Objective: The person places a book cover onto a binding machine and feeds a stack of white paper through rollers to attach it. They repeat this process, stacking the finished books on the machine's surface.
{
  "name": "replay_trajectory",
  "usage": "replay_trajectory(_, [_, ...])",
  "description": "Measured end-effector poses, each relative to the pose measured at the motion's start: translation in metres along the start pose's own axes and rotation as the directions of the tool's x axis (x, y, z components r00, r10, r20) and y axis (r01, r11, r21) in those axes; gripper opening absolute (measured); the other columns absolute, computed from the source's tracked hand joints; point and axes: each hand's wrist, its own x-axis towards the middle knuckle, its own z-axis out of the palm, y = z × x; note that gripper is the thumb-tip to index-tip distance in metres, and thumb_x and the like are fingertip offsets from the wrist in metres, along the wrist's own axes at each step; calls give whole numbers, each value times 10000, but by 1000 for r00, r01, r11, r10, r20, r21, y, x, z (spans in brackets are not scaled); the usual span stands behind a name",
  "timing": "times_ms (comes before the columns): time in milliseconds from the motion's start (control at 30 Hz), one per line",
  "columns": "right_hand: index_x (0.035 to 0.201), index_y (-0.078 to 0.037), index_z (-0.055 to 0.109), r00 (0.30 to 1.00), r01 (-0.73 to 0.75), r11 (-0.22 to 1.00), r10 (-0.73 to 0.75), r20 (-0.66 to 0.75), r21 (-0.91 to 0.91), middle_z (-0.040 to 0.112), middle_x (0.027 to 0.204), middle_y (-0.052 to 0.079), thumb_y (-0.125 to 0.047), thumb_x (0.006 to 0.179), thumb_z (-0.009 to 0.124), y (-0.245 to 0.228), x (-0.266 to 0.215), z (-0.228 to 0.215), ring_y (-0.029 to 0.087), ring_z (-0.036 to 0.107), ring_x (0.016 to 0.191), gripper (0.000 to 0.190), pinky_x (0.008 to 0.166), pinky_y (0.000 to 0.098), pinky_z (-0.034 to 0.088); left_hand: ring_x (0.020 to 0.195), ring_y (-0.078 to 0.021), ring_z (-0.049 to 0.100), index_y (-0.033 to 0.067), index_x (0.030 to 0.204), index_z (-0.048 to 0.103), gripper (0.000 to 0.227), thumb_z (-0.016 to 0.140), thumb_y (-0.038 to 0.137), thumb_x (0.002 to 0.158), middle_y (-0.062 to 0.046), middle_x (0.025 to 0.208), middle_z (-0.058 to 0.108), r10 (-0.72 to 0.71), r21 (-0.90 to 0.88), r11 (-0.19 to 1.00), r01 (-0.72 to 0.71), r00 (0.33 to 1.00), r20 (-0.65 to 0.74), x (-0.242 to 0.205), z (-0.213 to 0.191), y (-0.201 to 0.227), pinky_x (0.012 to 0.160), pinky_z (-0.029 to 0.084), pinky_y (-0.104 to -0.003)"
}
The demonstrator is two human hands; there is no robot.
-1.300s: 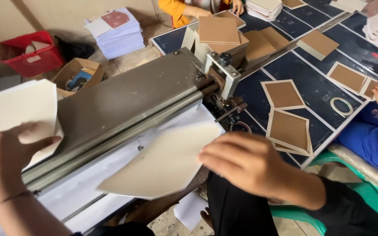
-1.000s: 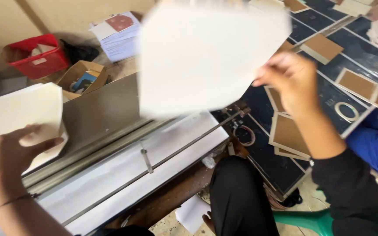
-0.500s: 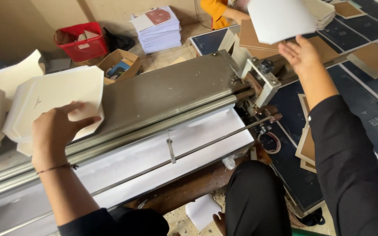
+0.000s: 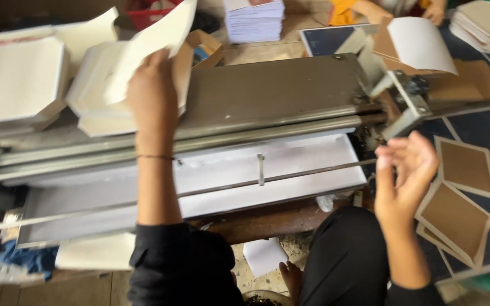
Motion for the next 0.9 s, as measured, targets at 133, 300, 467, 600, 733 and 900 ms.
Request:
replay_trajectory(133, [1545, 37, 325, 995, 7, 999, -10, 98, 32, 529, 1384, 281, 9, 1118, 535, -10, -40, 37, 335, 673, 1124, 477, 1060, 407, 528, 1112, -478, 747, 129, 1358, 799, 356, 742, 213, 1017, -315, 1294, 739, 297, -22, 954, -298, 955, -20, -1, -3, 51, 938, 584, -550])
replay_trajectory(300, [1527, 25, 394, 940, 171, 983, -145, 309, -60, 455, 1409, 254, -46, 1098, 611, -4, -58, 48, 331, 699, 1027, 486, 983, 453, 596, 1267, -467, 663, 254, 1318, 766, 359, 631, 477, 1072, -160, 1241, 781, 249, -84, 968, -235, 884, 397, -28, 40, 80, 1051, 406, -844])
replay_trajectory(467, [1518, 27, 414, 919, 153, 987, -122, 376, -54, 438, 1416, 235, -67, 1097, 623, 1, -62, 50, 332, 715, 1028, 480, 985, 458, 590, 1316, -332, 590, 177, 1169, 763, 713, 447, 788, 982, -110, 1208, 754, 180, -112, 984, -142, 786, 592, -41, 60, 78, 1082, 259, -914])
replay_trajectory(600, [1511, 99, 473, 933, 182, 981, -153, 326, -63, 480, 1356, 180, -13, 1053, 671, 15, -63, 55, 377, 721, 1016, 512, 843, 438, 627, 1229, -424, 741, 153, 1317, 799, 686, 475, 689, 1037, -198, 1145, 828, 125, -218, 976, 20, 766, 631, -42, 25, 99, 1197, 146, -869])
replay_trajectory(733, [1489, 85, 529, 924, 195, 975, -148, 352, -102, 493, 1350, 163, -10, 1047, 682, 8, -61, 52, 368, 720, 1032, 477, 864, 436, 621, 1188, -431, 760, 135, 1276, 820, 707, 454, 687, 1027, -187, 1060, 844, 141, -281, 957, 67, 741, 656, -32, 10, 104, 1205, 173, -843])
replay_trajectory(900, [1481, 94, 603, 838, 385, 889, -224, 497, -248, 535, 1378, 223, -132, 1117, 637, -15, -45, 49, 321, 674, 1124, 429, 1020, 460, 567, 1397, -288, 585, 165, 1462, 682, 625, 555, 619, 1052, -82, 1465, 708, 148, -219, 975, -39, 849, 508, -15, 10, 64, 1078, 311, -847])
